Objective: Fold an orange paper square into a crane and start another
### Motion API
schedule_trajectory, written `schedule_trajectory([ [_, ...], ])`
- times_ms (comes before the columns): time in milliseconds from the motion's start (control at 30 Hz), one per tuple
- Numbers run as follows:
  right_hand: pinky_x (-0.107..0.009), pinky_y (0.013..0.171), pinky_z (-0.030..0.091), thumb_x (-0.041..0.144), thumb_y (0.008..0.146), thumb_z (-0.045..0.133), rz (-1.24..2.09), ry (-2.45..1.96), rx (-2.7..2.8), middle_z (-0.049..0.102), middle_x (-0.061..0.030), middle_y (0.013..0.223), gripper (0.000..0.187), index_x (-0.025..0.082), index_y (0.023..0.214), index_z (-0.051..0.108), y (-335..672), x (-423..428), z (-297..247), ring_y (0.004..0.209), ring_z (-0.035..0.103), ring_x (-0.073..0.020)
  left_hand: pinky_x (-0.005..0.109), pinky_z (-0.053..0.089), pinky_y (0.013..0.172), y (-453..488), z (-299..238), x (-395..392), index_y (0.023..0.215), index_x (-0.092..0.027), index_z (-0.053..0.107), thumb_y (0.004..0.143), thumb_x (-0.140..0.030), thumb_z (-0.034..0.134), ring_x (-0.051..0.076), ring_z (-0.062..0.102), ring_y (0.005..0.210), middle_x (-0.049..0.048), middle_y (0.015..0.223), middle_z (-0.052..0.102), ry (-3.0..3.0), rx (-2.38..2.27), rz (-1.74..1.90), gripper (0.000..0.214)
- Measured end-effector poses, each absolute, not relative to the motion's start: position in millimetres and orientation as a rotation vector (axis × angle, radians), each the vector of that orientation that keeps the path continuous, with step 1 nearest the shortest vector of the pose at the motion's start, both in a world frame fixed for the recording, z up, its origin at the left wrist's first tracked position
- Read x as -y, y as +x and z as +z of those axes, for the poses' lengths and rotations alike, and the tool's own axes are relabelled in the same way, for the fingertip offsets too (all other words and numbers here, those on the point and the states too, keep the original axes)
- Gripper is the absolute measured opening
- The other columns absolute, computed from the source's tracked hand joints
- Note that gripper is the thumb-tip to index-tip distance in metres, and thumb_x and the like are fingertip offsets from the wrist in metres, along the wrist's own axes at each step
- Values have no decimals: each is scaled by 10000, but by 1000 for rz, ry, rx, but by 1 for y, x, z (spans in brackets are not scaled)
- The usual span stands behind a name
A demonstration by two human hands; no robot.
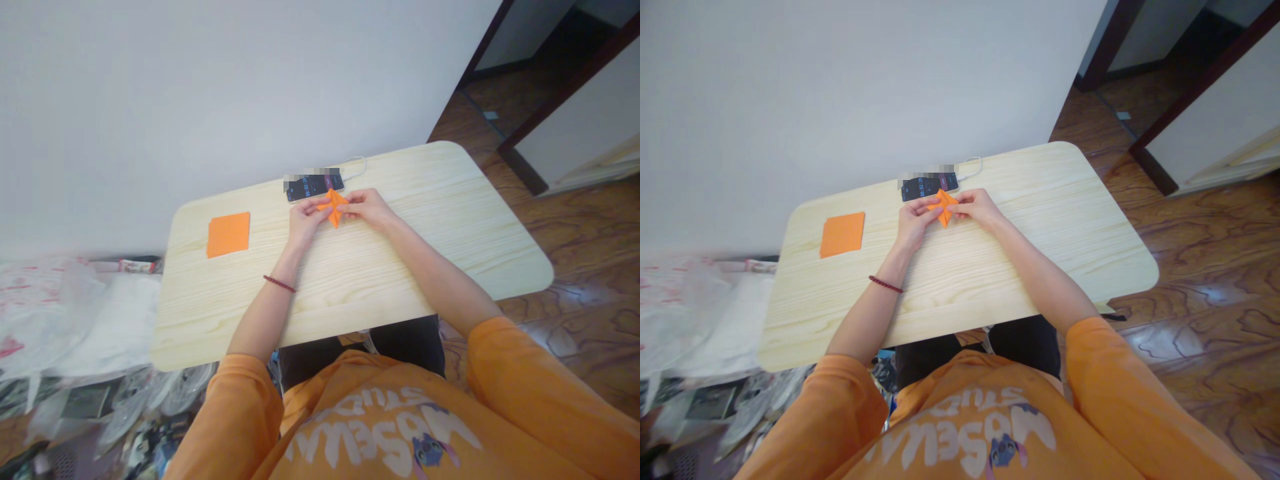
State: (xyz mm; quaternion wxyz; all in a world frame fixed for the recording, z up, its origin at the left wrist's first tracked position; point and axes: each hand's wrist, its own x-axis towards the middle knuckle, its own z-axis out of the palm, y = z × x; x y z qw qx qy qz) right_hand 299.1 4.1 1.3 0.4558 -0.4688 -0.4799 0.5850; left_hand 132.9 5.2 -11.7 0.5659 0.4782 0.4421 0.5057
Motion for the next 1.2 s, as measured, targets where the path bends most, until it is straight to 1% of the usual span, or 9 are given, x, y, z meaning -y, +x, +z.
schedule_trajectory([
  [267, -223, 462, 346, 332, 499, 848, 1419, -1154, 1188, 575, 10, 475, 301, 130, 599, 649, 298, -3, 3, 440, 453, -60, 303, 529, 755, 133, -13, -6, 825, -158, 694, 531, -293, 814, 155, 674, 726, 50, 795, 728, 1134, -1031, 1186, 345],
  [500, -224, 488, 368, 313, 518, 846, 1465, -1151, 1171, 587, 1, 503, 287, 120, 627, 665, 300, -4, 2, 464, 477, -64, 318, 530, 772, 132, -12, -6, 843, -163, 691, 538, -298, 809, 164, 677, 748, 43, 790, 724, 1135, -1044, 1164, 354],
  [733, -219, 481, 375, 311, 489, 861, 1494, -1127, 1132, 609, -10, 524, 303, 120, 629, 672, 301, -6, -1, 476, 496, -67, 320, 532, 777, 132, -12, -6, 854, -164, 690, 544, -293, 810, 171, 683, 762, 48, 804, 728, 1141, -1027, 1171, 357],
  [933, -216, 458, 356, 307, 481, 857, 1479, -1134, 1136, 585, 4, 479, 296, 122, 607, 663, 300, -4, 2, 444, 460, -57, 321, 534, 780, 132, -12, -5, 858, -165, 693, 538, -292, 811, 169, 684, 753, 48, 797, 730, 1129, -1029, 1162, 364],
  [1200, -221, 463, 349, 290, 481, 841, 1445, -1150, 1146, 575, 9, 474, 277, 123, 594, 651, 298, -5, 2, 445, 458, -59, 298, 524, 743, 134, -11, -5, 812, -155, 687, 512, -267, 824, 152, 671, 708, 41, 775, 722, 1115, -1020, 1199, 349],
])
